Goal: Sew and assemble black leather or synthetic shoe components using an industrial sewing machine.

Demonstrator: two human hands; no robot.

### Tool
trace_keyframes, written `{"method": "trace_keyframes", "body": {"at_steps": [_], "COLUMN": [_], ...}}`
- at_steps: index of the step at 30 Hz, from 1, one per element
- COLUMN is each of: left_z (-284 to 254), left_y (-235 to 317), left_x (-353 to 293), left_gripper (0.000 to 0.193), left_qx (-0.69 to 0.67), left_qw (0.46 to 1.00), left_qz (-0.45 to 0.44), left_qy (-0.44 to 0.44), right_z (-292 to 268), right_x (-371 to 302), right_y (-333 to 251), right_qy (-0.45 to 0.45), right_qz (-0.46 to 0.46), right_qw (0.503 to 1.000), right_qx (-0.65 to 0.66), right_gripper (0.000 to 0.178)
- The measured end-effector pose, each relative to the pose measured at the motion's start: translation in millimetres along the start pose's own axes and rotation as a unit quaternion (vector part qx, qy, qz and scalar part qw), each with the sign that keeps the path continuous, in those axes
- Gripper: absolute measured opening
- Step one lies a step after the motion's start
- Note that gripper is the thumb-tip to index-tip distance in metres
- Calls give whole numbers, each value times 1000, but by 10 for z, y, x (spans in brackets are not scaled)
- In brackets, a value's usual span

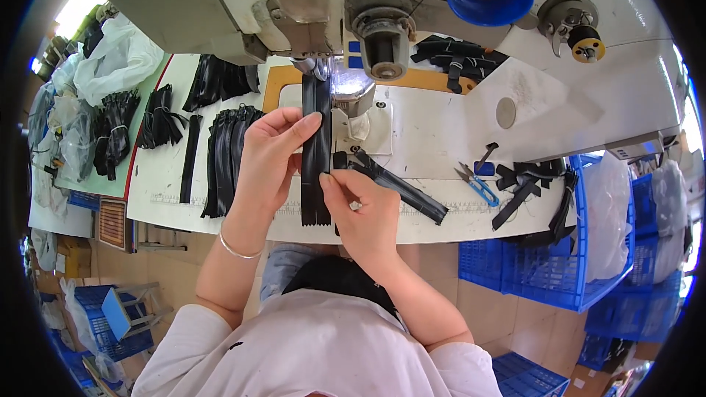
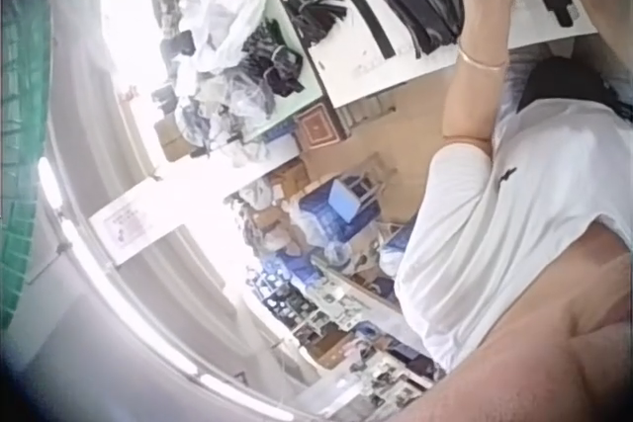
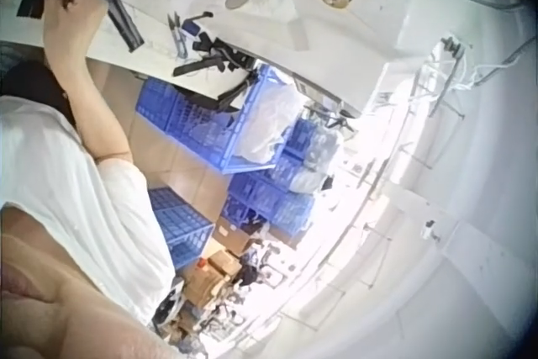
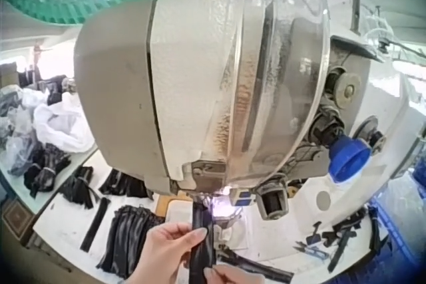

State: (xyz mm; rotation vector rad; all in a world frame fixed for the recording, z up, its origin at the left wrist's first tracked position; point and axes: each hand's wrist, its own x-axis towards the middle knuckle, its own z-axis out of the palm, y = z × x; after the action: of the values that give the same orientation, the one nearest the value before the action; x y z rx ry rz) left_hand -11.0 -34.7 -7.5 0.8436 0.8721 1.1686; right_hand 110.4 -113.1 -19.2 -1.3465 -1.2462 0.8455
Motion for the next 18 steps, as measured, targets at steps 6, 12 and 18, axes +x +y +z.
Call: {"method": "trace_keyframes", "body": {"at_steps": [6,12,18], "left_z": [54,73,89], "left_y": [95,170,219], "left_x": [182,434,660], "left_gripper": [18,14,6], "left_qx": [1,13,7], "left_qw": [1000,999,999], "left_qz": [18,31,40], "left_qy": [5,33,35], "right_z": [18,42,71], "right_x": [223,466,679], "right_y": [-54,-142,-161], "right_qy": [27,37,48], "right_qz": [-29,-34,-57], "right_qw": [999,999,997], "right_qx": [-1,-21,-34], "right_gripper": [11,13,15]}}
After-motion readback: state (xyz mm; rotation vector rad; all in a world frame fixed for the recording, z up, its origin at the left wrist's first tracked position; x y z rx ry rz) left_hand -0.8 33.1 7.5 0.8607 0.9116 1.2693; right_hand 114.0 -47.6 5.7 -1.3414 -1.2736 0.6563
